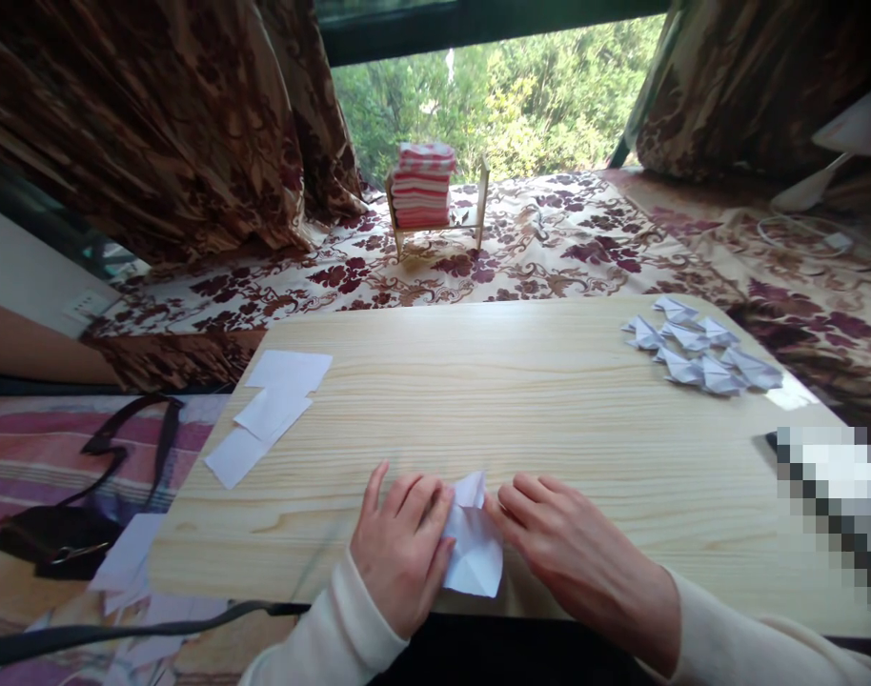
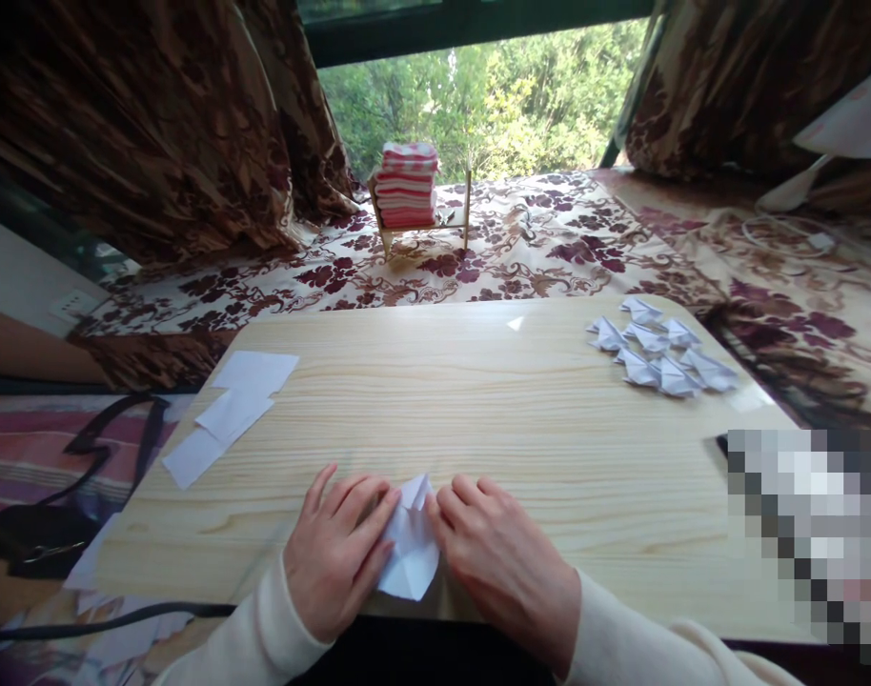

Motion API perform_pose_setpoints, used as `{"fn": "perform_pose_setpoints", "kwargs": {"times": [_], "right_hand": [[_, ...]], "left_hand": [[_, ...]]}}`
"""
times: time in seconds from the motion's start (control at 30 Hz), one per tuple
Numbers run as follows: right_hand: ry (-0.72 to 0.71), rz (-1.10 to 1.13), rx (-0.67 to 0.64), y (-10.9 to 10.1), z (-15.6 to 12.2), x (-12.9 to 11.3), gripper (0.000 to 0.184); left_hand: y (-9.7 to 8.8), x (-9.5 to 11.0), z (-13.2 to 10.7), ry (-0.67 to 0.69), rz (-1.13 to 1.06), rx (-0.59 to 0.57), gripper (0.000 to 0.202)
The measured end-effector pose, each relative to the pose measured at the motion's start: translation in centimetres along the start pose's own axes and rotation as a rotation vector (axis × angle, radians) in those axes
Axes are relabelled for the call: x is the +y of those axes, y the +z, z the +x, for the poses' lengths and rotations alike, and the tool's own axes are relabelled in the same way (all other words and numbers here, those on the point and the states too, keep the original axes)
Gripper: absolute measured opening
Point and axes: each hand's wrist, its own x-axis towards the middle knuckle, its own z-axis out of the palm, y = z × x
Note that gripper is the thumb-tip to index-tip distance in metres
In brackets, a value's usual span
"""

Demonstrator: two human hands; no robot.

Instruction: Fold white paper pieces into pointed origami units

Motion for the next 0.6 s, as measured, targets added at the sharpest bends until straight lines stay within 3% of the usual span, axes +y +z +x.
{"fn": "perform_pose_setpoints", "kwargs": {"times": [0.1,0.27,0.6], "right_hand": [[-0.009,0.014,0.002,0.0,0.0,0.1,0.018],[-0.008,0.079,-0.004,-0.2,0.2,0.5,0.012],[0.033,0.167,-0.074,-0.3,0.8,1.2,0.02]], "left_hand": [[-0.3,1.0,-1.1,-0.006,-0.039,0.08,0.033],[0.3,2.3,-1.4,0.032,-0.046,0.031,0.036],[1.7,2.4,-1.2,-0.004,0.026,0.026,0.04]]}}
